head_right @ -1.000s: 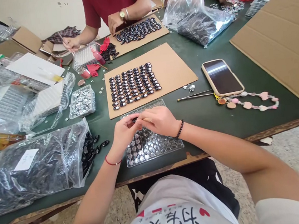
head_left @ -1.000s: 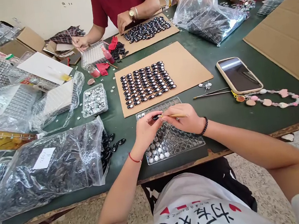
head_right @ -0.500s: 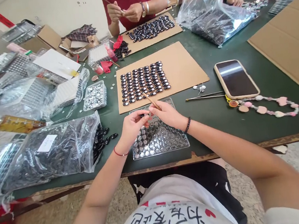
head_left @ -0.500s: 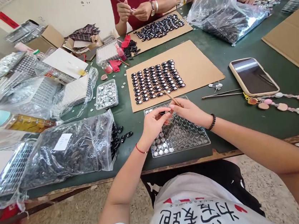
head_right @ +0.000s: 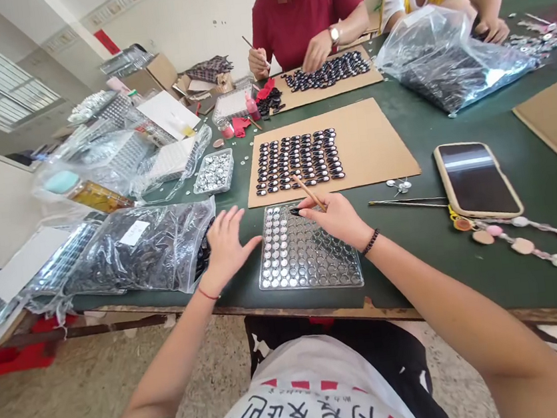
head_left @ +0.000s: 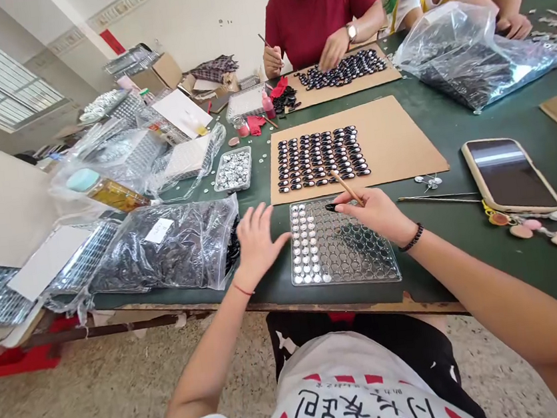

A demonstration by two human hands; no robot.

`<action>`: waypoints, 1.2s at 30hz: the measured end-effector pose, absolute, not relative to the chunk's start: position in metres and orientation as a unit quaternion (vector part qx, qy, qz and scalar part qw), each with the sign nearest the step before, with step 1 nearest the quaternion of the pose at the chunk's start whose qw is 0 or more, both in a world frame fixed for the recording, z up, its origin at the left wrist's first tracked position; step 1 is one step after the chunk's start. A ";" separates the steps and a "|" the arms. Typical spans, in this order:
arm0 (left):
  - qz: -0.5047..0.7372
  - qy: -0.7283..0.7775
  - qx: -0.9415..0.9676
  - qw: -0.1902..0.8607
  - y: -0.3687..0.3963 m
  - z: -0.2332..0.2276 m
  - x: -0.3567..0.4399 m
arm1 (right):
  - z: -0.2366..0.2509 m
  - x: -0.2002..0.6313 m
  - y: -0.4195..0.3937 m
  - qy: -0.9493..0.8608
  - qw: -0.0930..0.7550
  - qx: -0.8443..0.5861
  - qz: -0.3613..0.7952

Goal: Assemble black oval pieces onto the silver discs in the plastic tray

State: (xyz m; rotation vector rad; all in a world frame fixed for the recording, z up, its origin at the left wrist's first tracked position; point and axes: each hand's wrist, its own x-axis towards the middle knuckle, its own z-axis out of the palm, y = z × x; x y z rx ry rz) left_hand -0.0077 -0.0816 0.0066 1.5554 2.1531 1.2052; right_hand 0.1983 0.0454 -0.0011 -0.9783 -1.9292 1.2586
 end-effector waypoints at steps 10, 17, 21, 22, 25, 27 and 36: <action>0.068 0.818 0.559 -0.117 -0.095 -0.020 -0.079 | -0.008 0.204 0.074 -0.678 0.395 -0.381 0.490; 0.035 0.788 0.592 -0.162 -0.093 -0.023 -0.087 | -0.014 0.237 0.135 -0.732 0.384 -0.513 0.229; 0.077 0.787 0.588 -0.168 -0.095 -0.022 -0.089 | -0.023 0.244 0.159 -0.781 0.269 -0.536 0.173; 0.101 0.789 0.583 -0.164 -0.095 -0.021 -0.089 | -0.025 0.244 0.162 -0.787 0.251 -0.535 0.175; 0.225 0.794 0.553 -0.118 -0.090 -0.012 -0.089 | -0.031 0.244 0.165 -0.795 0.223 -0.532 0.187; 0.372 0.785 0.494 -0.035 -0.081 -0.002 -0.088 | -0.033 0.244 0.164 -0.800 0.208 -0.534 0.181; 0.686 0.335 0.004 0.646 -0.011 0.045 -0.051 | -0.035 0.245 0.161 -0.805 0.185 -0.546 0.140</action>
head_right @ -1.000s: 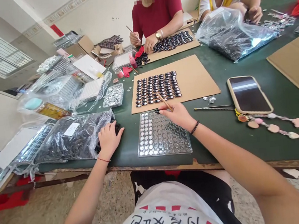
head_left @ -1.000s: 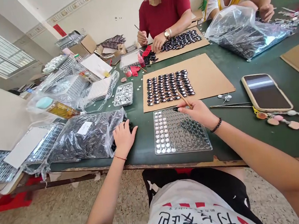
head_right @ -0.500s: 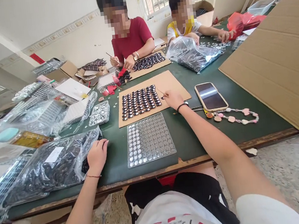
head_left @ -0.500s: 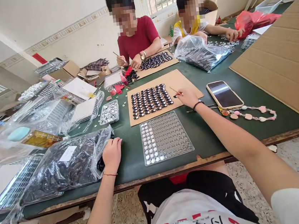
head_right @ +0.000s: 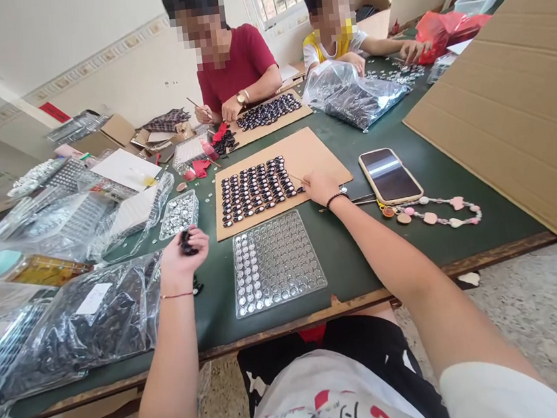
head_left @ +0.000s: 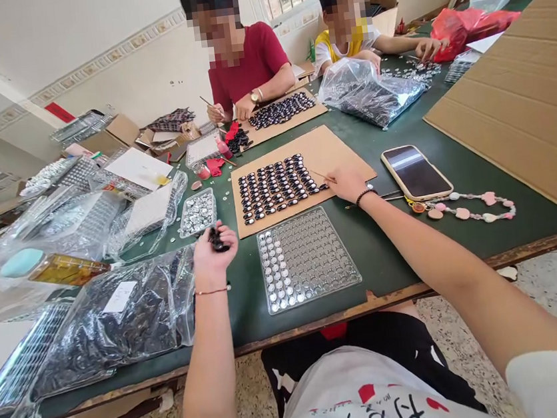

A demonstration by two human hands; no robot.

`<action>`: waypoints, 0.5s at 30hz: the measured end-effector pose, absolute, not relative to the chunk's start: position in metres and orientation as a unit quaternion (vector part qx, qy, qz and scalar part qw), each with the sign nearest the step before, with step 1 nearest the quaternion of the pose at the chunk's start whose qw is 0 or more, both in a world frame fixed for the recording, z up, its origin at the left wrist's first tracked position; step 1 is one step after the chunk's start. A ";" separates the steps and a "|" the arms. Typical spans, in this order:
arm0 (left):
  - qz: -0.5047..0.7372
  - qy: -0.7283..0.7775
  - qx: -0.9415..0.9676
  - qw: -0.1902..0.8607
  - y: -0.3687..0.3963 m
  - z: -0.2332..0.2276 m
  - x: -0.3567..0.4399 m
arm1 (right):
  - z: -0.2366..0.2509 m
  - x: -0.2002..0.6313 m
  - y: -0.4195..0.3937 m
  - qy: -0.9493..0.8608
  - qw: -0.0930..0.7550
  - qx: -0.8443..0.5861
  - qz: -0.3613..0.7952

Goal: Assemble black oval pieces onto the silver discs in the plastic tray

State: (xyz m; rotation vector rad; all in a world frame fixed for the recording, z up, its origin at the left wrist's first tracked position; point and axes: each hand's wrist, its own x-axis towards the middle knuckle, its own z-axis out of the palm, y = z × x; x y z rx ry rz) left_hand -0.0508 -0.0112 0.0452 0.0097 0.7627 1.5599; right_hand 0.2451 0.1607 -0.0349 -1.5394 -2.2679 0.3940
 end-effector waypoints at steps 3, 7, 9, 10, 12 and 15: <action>0.633 0.321 0.038 0.704 0.002 0.039 -0.026 | -0.031 0.247 0.154 -0.796 0.224 -0.547 0.129; 0.594 0.351 0.077 0.719 0.002 0.021 -0.004 | -0.021 0.235 0.132 -0.777 0.337 -0.487 0.215; 0.588 0.365 0.086 0.717 -0.001 0.014 0.003 | -0.016 0.221 0.113 -0.750 0.370 -0.429 0.343; 0.583 0.371 0.093 0.717 -0.002 0.012 0.006 | -0.014 0.214 0.102 -0.729 0.377 -0.395 0.412; 0.574 0.383 0.111 0.715 -0.004 0.009 0.012 | -0.010 0.201 0.078 -0.691 0.366 -0.331 0.528; 0.570 0.388 0.131 0.713 -0.004 0.006 0.018 | -0.006 0.189 0.043 -0.682 0.322 -0.265 0.601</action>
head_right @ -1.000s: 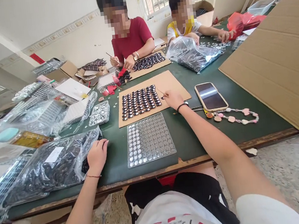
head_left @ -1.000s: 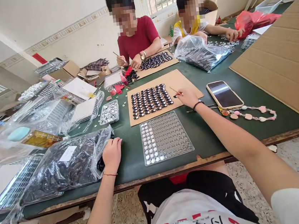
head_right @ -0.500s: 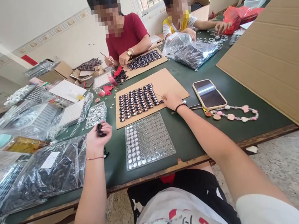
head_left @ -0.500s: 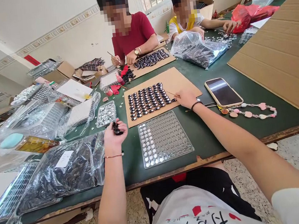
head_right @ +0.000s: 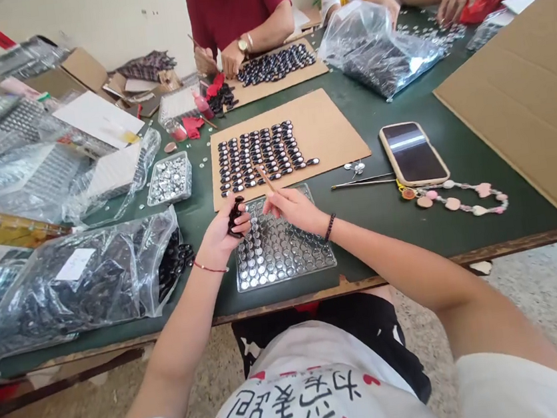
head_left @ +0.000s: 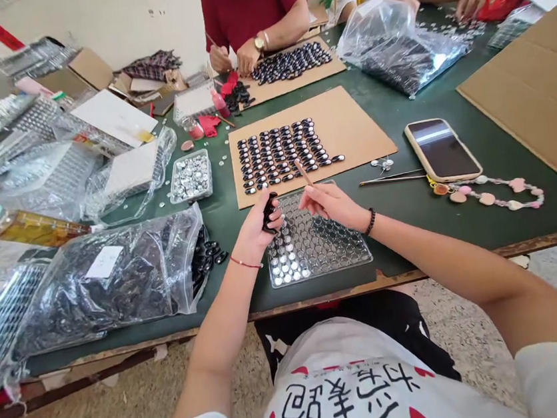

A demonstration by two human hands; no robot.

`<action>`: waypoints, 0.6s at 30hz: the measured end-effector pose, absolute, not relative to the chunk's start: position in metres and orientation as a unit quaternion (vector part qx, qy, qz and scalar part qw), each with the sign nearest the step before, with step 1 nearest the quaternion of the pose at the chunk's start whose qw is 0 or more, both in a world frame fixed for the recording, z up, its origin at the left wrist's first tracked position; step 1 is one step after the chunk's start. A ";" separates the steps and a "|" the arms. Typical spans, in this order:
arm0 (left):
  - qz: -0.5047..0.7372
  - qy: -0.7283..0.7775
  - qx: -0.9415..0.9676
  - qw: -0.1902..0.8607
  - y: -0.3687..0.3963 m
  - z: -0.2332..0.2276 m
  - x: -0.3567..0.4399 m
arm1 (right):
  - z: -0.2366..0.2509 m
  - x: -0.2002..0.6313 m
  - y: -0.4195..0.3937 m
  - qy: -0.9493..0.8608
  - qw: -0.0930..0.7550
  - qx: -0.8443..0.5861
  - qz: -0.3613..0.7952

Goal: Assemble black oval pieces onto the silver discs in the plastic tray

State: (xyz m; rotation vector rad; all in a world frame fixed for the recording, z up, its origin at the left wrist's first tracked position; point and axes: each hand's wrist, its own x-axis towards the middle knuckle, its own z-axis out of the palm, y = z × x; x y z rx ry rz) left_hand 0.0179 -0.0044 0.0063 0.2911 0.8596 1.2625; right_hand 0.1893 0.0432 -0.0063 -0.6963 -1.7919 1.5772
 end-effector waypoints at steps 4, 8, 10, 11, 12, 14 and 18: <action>0.581 0.379 0.135 0.707 -0.003 0.004 0.021 | -0.004 0.188 0.013 -0.774 0.250 -0.197 0.547; 0.597 0.377 0.126 0.697 -0.005 0.005 0.021 | -0.005 0.189 -0.001 -0.882 0.148 -0.114 0.432; 0.588 0.380 0.121 0.703 -0.006 0.006 0.022 | -0.006 0.188 -0.005 -0.909 0.122 -0.086 0.388; 0.584 0.383 0.120 0.706 -0.007 0.007 0.022 | -0.006 0.188 -0.006 -0.916 0.115 -0.078 0.376; 0.581 0.388 0.123 0.705 -0.007 0.007 0.023 | -0.006 0.187 -0.007 -0.918 0.111 -0.071 0.373; 0.580 0.404 0.142 0.692 -0.008 0.006 0.024 | -0.004 0.188 -0.005 -0.912 0.118 -0.070 0.388; 0.578 0.452 0.218 0.643 -0.009 0.004 0.027 | 0.004 0.192 0.009 -0.864 0.224 -0.147 0.427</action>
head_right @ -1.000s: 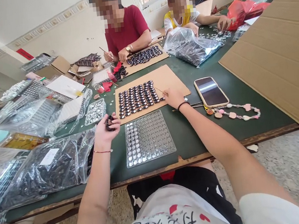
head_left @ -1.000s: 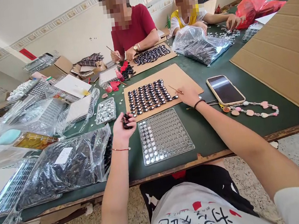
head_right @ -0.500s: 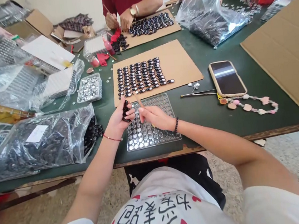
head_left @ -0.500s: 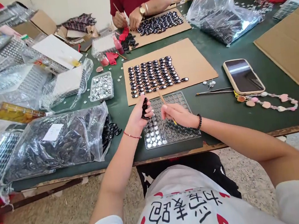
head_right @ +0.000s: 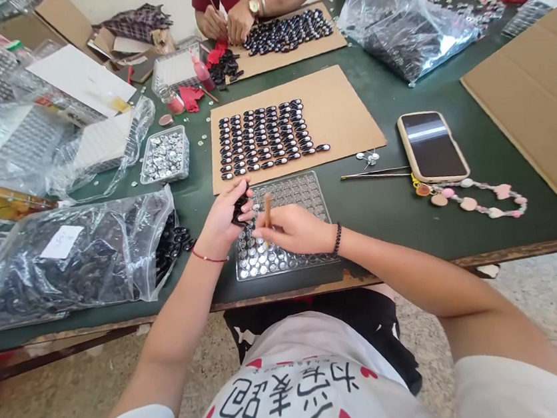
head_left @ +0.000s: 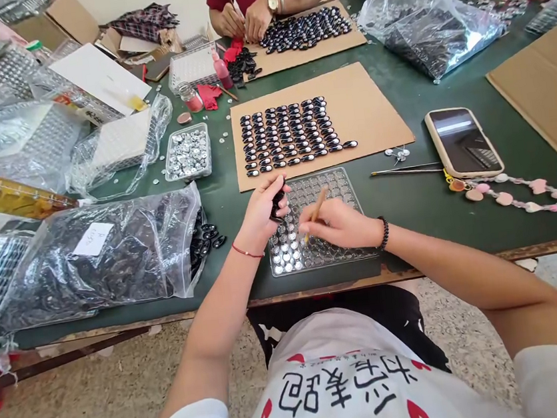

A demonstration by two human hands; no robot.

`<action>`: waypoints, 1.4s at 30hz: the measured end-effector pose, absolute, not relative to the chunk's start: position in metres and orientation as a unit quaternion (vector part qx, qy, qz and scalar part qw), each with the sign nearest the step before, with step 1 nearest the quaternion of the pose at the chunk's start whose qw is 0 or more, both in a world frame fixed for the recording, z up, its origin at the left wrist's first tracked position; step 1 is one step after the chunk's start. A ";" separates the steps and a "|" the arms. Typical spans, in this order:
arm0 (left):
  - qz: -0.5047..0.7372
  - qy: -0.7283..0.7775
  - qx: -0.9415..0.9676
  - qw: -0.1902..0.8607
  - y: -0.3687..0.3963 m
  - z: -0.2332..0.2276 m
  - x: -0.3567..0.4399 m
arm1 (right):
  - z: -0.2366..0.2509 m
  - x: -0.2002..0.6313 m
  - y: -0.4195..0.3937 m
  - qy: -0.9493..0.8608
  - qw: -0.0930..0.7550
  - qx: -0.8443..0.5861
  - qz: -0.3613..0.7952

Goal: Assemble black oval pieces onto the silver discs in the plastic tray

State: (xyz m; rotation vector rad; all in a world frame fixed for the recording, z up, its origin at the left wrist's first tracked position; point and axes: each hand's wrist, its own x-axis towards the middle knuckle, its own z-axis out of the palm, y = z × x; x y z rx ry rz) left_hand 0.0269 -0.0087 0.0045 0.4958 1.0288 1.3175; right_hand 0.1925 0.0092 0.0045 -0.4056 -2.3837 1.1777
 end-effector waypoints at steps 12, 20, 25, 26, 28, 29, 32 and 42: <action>0.484 0.538 0.391 0.569 -0.017 0.007 0.039 | 0.011 0.199 0.030 -0.671 0.438 -0.297 0.519; 0.567 0.533 0.336 0.531 -0.003 0.014 0.013 | 0.013 0.200 0.032 -0.611 0.515 -0.289 0.527; 0.726 0.398 0.087 0.554 0.015 0.015 -0.043 | 0.016 0.204 0.035 -0.599 0.543 -0.284 0.516; 0.723 0.391 0.059 0.567 0.015 0.012 -0.044 | 0.016 0.203 0.034 -0.603 0.538 -0.283 0.517; 0.701 0.404 0.061 0.584 0.011 0.007 -0.034 | 0.015 0.202 0.031 -0.614 0.520 -0.285 0.521; 0.685 0.418 0.093 0.588 0.008 0.004 -0.023 | 0.014 0.201 0.030 -0.621 0.510 -0.286 0.522; 0.612 0.504 0.267 0.548 -0.002 -0.001 0.014 | 0.009 0.198 0.029 -0.649 0.496 -0.295 0.496; 0.451 0.618 0.478 0.431 -0.012 0.001 0.040 | 0.007 0.203 0.036 -0.807 0.436 -0.288 0.276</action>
